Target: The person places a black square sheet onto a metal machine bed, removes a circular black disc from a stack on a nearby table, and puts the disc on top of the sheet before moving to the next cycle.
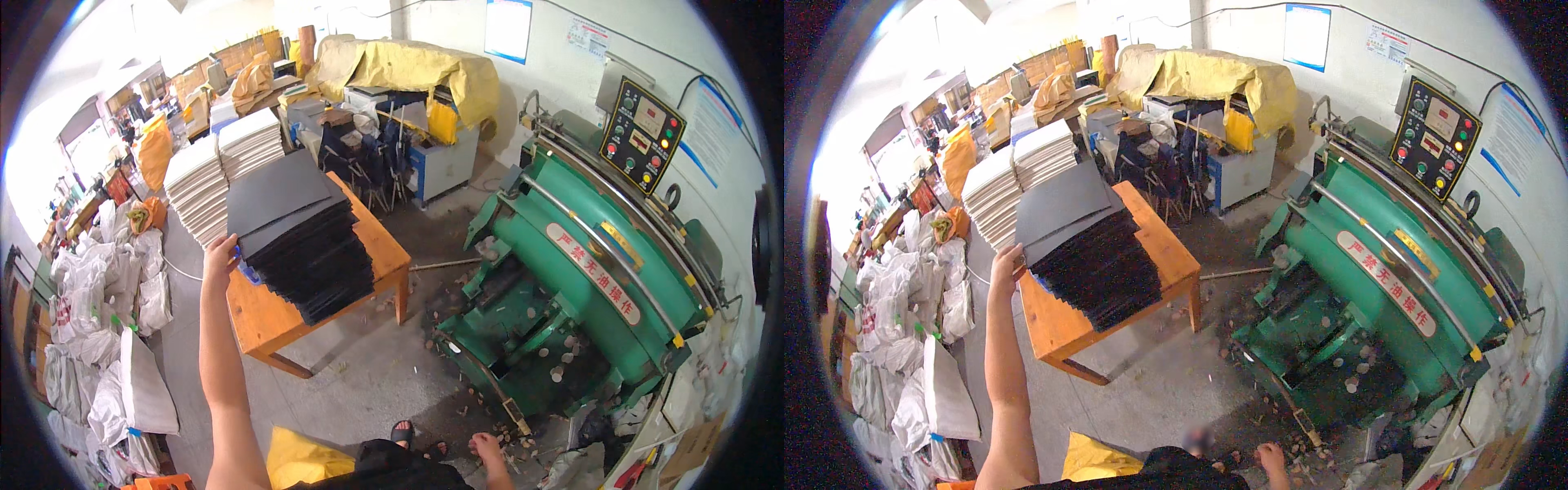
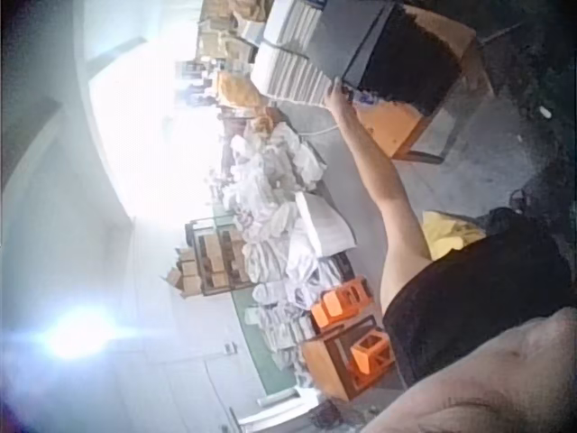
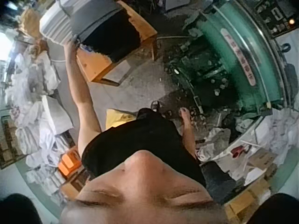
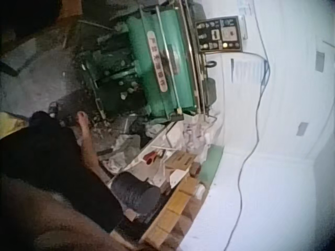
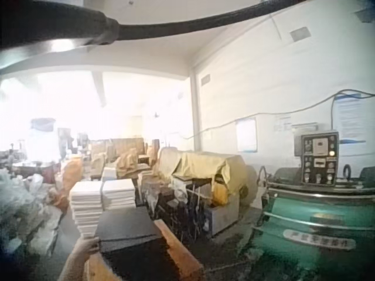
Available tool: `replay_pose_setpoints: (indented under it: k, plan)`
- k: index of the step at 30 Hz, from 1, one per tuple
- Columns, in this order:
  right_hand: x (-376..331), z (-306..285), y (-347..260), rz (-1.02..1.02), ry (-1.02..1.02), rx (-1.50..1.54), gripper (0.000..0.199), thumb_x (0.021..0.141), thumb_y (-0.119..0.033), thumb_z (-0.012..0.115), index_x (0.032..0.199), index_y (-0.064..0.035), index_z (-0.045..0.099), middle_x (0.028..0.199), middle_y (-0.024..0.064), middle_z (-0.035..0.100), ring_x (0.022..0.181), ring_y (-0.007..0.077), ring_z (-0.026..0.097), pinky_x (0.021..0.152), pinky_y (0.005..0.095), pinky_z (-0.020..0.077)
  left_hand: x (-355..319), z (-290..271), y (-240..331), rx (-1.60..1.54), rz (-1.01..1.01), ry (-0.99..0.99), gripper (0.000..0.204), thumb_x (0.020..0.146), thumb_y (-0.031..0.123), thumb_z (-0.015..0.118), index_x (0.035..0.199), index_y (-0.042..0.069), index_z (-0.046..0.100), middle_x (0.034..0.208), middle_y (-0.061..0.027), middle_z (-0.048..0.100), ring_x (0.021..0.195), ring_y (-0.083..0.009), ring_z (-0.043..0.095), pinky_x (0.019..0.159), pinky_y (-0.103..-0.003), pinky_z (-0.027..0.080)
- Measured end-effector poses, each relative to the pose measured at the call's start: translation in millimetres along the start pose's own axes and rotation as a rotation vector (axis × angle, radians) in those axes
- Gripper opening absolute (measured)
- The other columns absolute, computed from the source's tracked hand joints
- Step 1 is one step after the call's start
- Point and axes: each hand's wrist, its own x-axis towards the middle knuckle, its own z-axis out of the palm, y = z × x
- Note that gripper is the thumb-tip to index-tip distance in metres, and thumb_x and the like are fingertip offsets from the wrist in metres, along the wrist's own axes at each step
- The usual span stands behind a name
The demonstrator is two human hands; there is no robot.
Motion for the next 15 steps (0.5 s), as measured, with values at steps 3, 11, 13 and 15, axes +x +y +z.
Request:
replay_pose_setpoints:
  k: [3,11,13,15]
  plan:
    - [-4.1,-5.7,36.9,0.248,-0.101,0.036,0.027,0.094,-0.022,0.061,0.109,0.0013,0.061,0.093,0.012,0.069,0.078,0.0219,0.068,0.065,0.0332,0.0554,-5.1,-21.6,-17.6,-0.179,-0.01,0.056,0.019,0.089,0.027,0.065,0.103,0.013,0.064,0.087,0.0032,0.061,0.082,-0.0106,0.058,0.073,-0.03,0.047]
    - [-83.9,-38.0,135.0,0.432,-0.115,0.122,0.032,0.094,-0.03,0.059,0.098,0.001,0.064,0.083,0.0128,0.068,0.08,0.0315,0.068,0.066,0.0424,0.0546,-129.0,-44.3,-11.1,-0.639,-0.005,-0.089,0.046,0.095,0.04,0.056,0.123,0.003,0.055,0.119,-0.0082,0.062,0.104,-0.0283,0.06,0.087,-0.041,0.05]
    - [-86.4,-64.9,191.9,-0.314,-0.347,-1.061,0.034,0.093,-0.032,0.058,0.095,0.0009,0.065,0.08,0.013,0.067,0.08,0.0339,0.068,0.066,0.0447,0.0544,-59.3,-99.0,-74.7,-0.507,-0.02,0.032,0.039,0.092,0.029,0.063,0.119,0.002,0.057,0.112,-0.0059,0.062,0.104,-0.0191,0.058,0.088,-0.035,0.048]
    - [-98.2,-34.0,139.6,-0.243,-0.281,-0.999,0.029,0.09,-0.029,0.061,0.091,0.0002,0.066,0.079,0.0118,0.067,0.077,0.0313,0.068,0.065,0.0422,0.0534,-55.1,-68.7,-33.4,-0.446,0.137,0.001,0.037,0.091,0.027,0.065,0.118,0.003,0.057,0.114,-0.0065,0.061,0.106,-0.0184,0.056,0.092,-0.032,0.045]
